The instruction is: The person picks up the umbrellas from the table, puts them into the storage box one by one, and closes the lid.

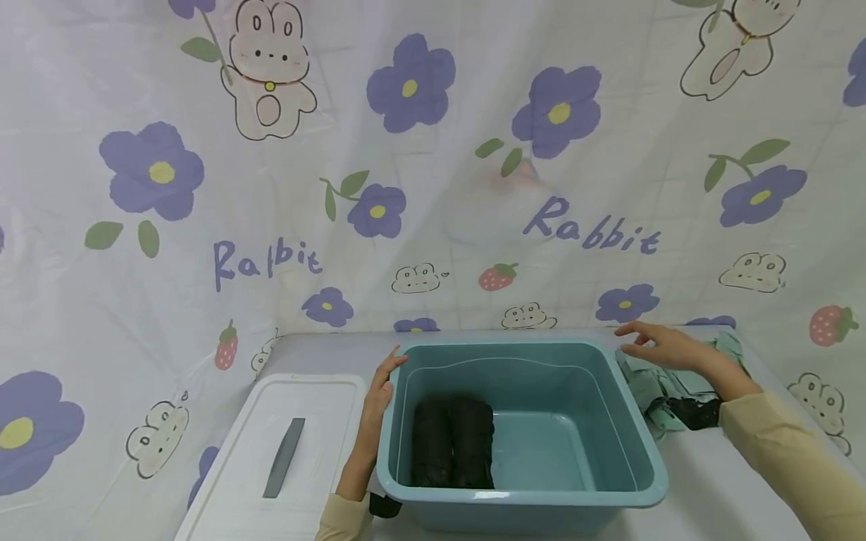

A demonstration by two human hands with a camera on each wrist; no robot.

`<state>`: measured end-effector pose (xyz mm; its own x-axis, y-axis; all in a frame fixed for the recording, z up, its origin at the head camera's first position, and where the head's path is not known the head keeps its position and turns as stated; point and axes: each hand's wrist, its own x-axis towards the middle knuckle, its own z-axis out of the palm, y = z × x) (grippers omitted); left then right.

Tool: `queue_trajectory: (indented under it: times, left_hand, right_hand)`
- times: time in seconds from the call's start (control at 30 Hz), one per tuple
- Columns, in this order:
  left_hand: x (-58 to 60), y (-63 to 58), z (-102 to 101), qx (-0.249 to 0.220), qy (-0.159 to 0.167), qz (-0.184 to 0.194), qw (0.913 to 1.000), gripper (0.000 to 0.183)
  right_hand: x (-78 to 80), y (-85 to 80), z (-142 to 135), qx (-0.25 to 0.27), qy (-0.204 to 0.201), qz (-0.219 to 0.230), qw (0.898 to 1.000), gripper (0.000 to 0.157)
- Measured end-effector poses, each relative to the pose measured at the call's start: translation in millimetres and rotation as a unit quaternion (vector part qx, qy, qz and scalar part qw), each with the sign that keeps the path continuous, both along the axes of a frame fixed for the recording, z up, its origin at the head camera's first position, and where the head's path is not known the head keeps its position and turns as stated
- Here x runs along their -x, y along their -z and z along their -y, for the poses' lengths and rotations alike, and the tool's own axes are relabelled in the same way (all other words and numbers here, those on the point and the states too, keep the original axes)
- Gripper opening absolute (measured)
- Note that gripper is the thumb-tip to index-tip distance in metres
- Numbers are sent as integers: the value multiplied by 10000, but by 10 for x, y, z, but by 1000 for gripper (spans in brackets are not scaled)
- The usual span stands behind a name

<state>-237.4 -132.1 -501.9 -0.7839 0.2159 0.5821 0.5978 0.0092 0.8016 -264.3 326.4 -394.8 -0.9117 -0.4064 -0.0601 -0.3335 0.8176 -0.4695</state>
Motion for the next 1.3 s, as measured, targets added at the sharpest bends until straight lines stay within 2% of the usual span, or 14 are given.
queue_trajectory:
  times: [0.27, 0.47, 0.77, 1.07, 1.3]
  left_hand:
    - [-2, -16, 2, 38, -8, -42, 10000, 42]
    - [-4, -41, 20, 54, -36, -44, 10000, 43]
    - [-77, -145, 26, -55, 197, 104, 9997, 43]
    - [2, 3, 14, 12, 25, -12, 10000, 42]
    - [-10, -9, 5, 49, 2, 53, 10000, 42]
  right_hand:
    - [32, 211, -74, -273, 136, -536, 9981, 43]
    - [55, 351, -67, -548, 304, -698, 9956, 45]
    - [78, 513, -100, -630, 639, -427, 9951, 50]
    - [136, 821, -238, -867, 688, -806, 9906, 54]
    - [129, 961, -279, -1049, 907, -579, 9886, 53]
